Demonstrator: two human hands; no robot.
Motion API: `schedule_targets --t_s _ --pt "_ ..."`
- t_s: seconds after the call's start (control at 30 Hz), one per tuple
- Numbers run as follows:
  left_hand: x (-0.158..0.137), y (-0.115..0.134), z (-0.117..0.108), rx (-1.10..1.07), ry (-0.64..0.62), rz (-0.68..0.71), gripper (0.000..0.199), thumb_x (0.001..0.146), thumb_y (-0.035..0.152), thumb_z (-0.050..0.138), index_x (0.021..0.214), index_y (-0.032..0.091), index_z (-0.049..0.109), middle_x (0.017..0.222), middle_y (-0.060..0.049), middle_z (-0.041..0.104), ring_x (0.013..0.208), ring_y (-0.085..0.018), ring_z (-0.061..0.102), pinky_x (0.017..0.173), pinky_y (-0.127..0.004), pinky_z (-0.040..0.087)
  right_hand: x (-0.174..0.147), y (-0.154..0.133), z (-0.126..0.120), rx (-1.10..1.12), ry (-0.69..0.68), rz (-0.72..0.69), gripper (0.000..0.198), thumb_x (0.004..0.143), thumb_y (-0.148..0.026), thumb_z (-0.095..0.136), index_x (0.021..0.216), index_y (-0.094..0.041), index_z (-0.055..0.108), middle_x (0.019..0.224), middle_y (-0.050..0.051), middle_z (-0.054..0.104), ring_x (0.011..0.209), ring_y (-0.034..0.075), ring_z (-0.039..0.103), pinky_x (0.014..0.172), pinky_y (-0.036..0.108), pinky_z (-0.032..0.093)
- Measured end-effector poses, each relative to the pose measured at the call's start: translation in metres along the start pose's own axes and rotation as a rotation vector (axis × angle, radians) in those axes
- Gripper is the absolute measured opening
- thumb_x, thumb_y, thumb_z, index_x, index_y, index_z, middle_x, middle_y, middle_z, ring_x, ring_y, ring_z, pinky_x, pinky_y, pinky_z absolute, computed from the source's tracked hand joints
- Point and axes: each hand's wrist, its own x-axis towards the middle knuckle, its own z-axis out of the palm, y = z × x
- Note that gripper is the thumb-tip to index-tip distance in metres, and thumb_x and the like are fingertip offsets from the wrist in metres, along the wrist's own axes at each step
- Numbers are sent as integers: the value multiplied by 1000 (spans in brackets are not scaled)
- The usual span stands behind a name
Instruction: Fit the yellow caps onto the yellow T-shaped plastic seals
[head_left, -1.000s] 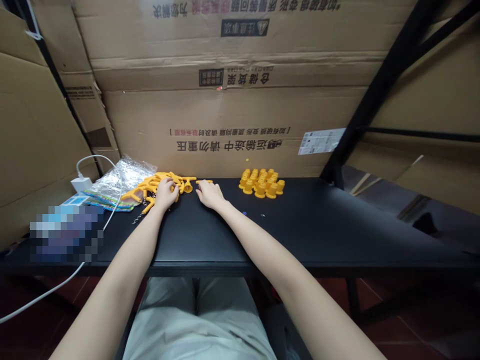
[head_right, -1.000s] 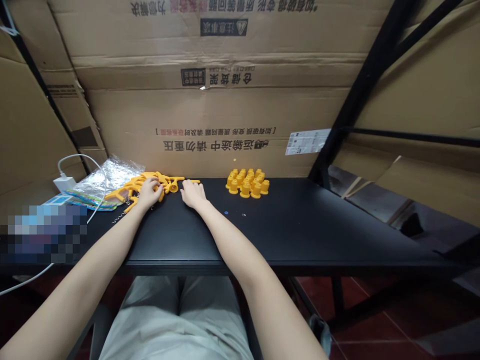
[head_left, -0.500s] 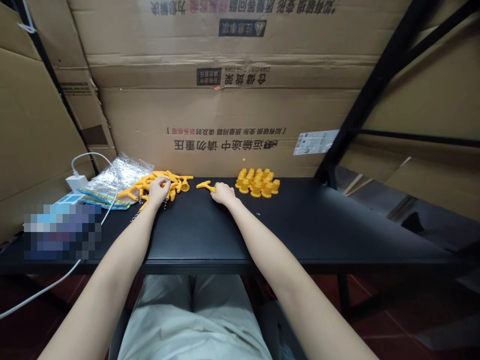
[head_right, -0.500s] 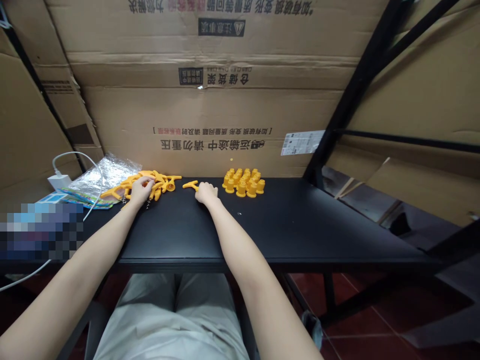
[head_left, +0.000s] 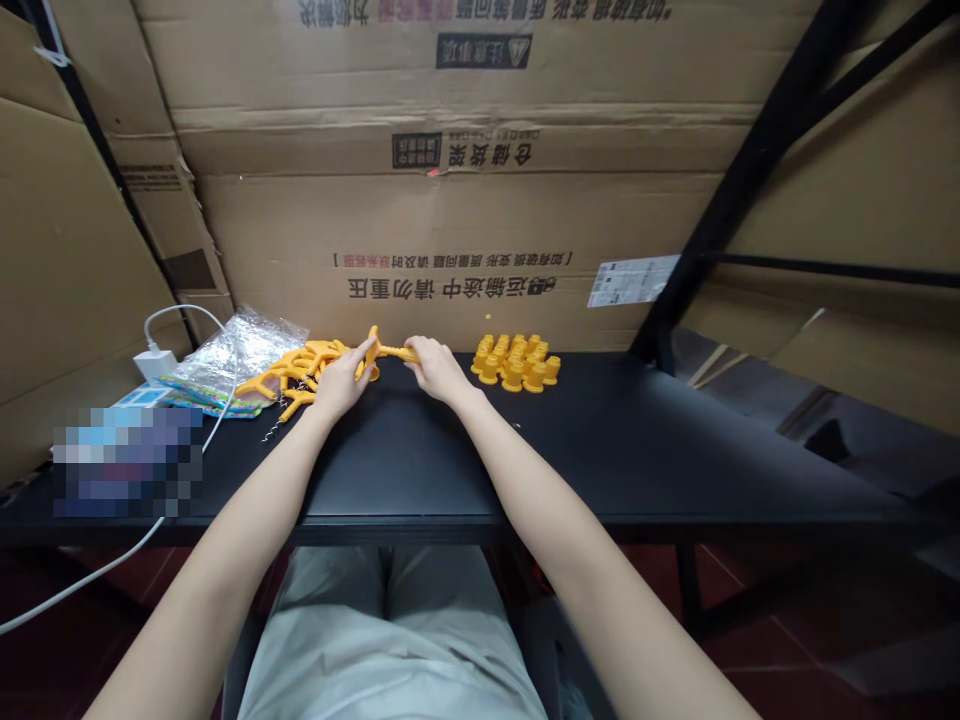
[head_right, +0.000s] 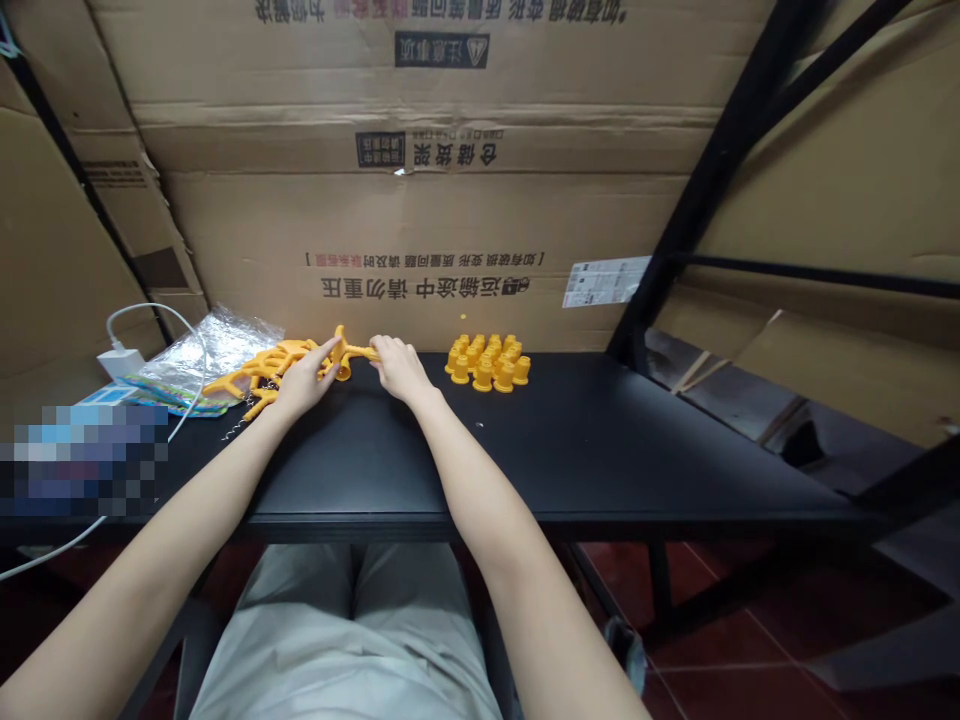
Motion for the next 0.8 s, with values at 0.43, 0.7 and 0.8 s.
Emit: schedule_targets --t_s 0.43,0.7,0.8 --pt "0 0 -1 26 14 -61 35 88 28 52 122 23 58 111 -7 69 90 -20 66 83 -31 49 2 -10 3 135 -66 -61 20 95 -26 48 110 -15 54 109 12 63 98 21 57 84 31 39" --pt "-1 1 0 -5 -82 -22 31 85 27 53 115 22 57 105 -6 69 89 -20 66 78 -29 49 2 -15 -4 14 -207 29 19 96 -26 46 107 -16 58 110 11 65 102 22 55 82 33 35" --pt "0 1 1 -31 -80 -59 31 85 28 53 115 21 56 91 -5 69 81 -21 66 75 -30 48 1 -19 -9 -35 -163 6 17 95 -25 48 107 -16 57 110 11 64 102 24 53 82 34 33"
